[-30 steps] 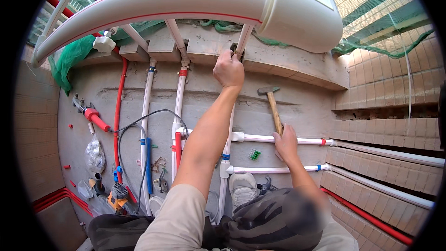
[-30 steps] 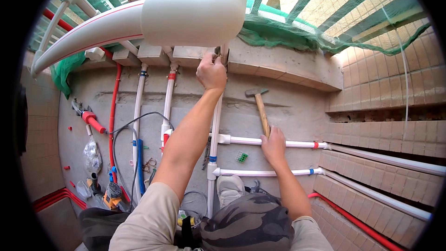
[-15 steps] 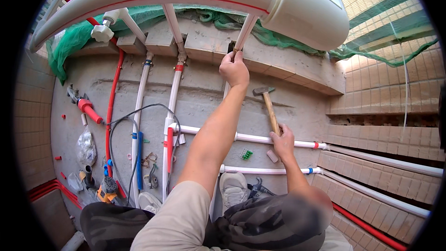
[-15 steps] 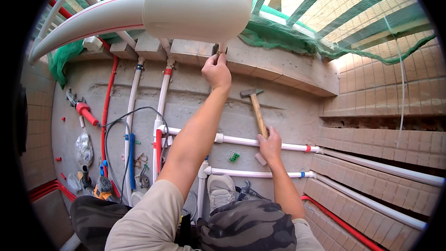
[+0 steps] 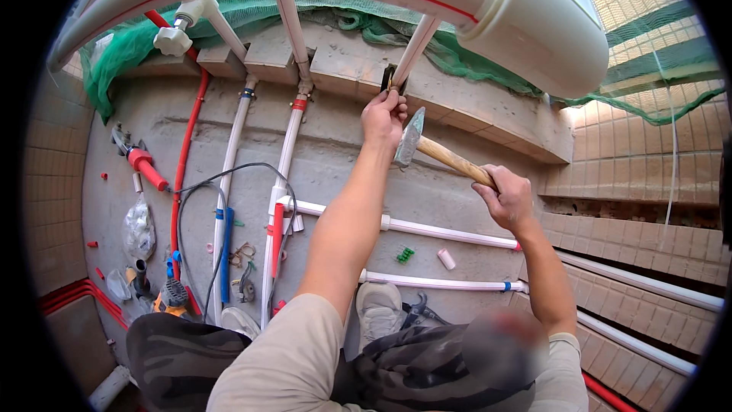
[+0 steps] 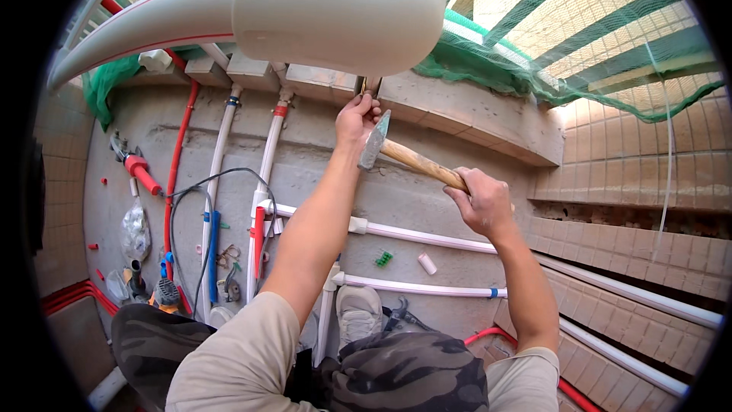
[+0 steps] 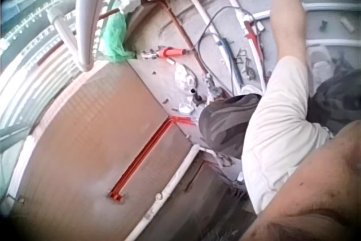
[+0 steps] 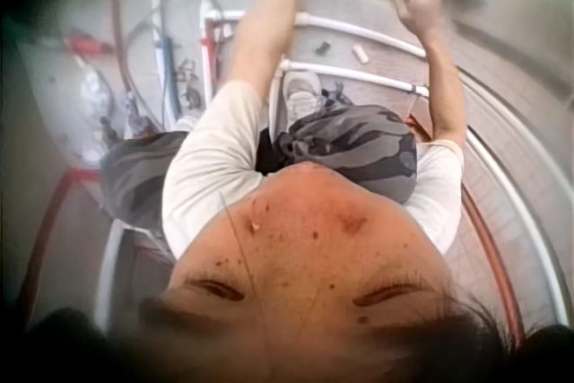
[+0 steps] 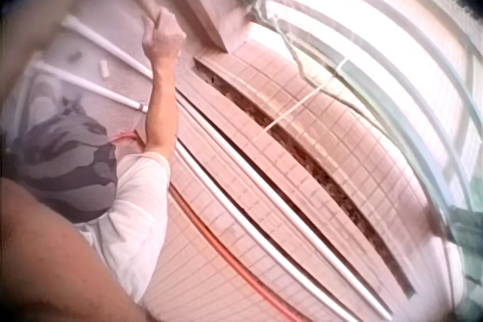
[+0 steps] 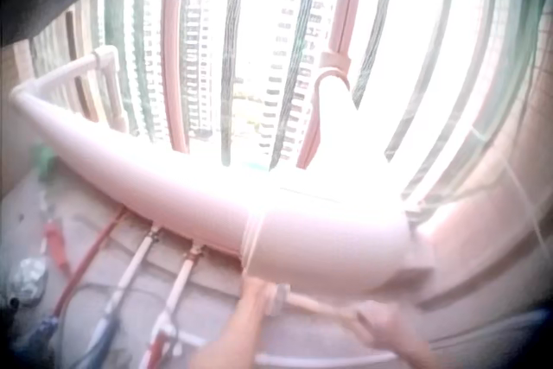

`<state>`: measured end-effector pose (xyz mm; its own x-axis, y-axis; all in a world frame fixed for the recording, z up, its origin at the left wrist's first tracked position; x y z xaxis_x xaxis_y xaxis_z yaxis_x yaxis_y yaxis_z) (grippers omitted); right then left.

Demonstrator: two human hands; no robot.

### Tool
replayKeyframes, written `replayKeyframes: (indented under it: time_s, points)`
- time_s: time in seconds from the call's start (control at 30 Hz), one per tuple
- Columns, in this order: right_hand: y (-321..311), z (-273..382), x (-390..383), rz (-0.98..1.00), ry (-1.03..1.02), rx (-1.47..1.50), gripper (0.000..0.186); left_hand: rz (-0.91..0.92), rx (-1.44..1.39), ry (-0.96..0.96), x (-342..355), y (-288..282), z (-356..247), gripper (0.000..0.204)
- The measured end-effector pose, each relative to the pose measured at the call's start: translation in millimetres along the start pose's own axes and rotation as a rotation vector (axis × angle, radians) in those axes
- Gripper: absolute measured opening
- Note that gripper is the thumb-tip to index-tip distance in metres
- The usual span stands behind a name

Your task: The person sits on the floor and uses a hammer to secure white PVC pipes to a wall. They then use a tape measure to measure the pipes and retrieve a plastic bag from a cardboard box.

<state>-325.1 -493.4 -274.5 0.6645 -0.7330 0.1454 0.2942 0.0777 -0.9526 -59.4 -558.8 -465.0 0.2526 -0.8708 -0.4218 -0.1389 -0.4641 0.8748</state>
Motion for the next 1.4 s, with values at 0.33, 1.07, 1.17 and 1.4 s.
replayKeyframes:
  time_s: [0.33,1.07,1.17,1.4]
  points:
    - [11,-20,76,0.079,-0.29,-0.131,0.029,0.265,-0.352,-0.303,-10,0,-12,0.029]
    - [34,-32,99,0.144,-0.331,-0.258,0.029,0.305,-0.485,-0.32,-12,-2,-19,0.058]
    - [38,-42,101,0.131,-0.296,-0.244,0.03,0.248,-0.501,-0.311,-16,4,-17,0.06]
    - [39,-37,100,0.12,-0.311,-0.243,0.03,0.299,-0.505,-0.3,-18,4,-21,0.055]
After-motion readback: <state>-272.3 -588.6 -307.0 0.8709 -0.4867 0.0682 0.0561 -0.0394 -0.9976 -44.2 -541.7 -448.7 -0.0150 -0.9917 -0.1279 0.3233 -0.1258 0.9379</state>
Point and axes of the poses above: each hand's wrist, its own x-axis towards the middle knuckle, its own y-axis out of the palm, z = x × y, the point moved 4 cm from there along x, towards the middle knuckle, and after that the axes turned 8 degrees about -x, right-handed, at the moved point
